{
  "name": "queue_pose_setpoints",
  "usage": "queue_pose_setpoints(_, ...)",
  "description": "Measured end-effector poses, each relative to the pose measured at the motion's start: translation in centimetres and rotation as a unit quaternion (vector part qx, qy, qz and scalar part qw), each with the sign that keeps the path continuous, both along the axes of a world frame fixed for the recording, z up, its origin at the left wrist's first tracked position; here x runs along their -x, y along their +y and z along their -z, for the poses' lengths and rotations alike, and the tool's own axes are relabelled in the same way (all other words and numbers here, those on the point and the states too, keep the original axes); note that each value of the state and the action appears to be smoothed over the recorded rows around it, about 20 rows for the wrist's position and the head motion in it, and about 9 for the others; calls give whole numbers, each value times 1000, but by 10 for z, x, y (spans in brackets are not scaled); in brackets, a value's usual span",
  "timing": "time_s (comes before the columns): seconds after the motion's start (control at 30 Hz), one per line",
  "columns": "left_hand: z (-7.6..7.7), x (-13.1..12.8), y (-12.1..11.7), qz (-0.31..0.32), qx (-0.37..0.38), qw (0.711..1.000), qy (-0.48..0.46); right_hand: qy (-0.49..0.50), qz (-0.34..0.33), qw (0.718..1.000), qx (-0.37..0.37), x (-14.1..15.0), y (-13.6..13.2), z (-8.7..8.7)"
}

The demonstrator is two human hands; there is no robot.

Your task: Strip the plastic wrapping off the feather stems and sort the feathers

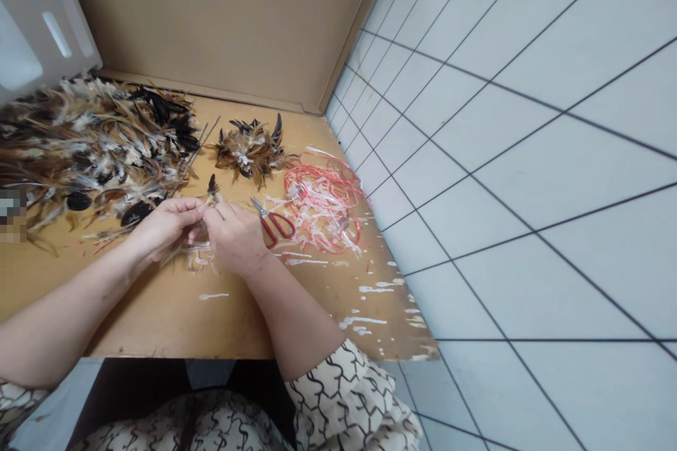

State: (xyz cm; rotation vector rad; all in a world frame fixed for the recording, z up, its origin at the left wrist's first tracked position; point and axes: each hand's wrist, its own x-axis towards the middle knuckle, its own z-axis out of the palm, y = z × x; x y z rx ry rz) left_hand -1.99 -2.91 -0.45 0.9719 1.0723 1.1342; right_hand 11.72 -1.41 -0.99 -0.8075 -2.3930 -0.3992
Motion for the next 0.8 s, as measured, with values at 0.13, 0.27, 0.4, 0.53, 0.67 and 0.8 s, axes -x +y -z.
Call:
queue_pose_setpoints(0.13,-2,0,-1,8,18,1000,-14,6,-4,1000,-11,0,1,1)
queue_pose_setpoints(0.27,4,4,2,12,-13,999,39,-2,0,1000,5,-2,2,-1)
queue_pose_setpoints(0.4,9,9,6,11,-58,987,147,-6,-12,1000,5,-9,5,-8)
queue_pose_setpoints(0.53,6,11,7,19,-102,953,284,-3,-28,999,15,-12,6,-14)
queue_pose_setpoints(0.67,0,11,5,81,-132,925,348,44,-49,994,86,-13,10,-14)
queue_pose_setpoints(0.8,-5,13,1,141,-140,931,305,176,-59,949,256,-13,19,-9)
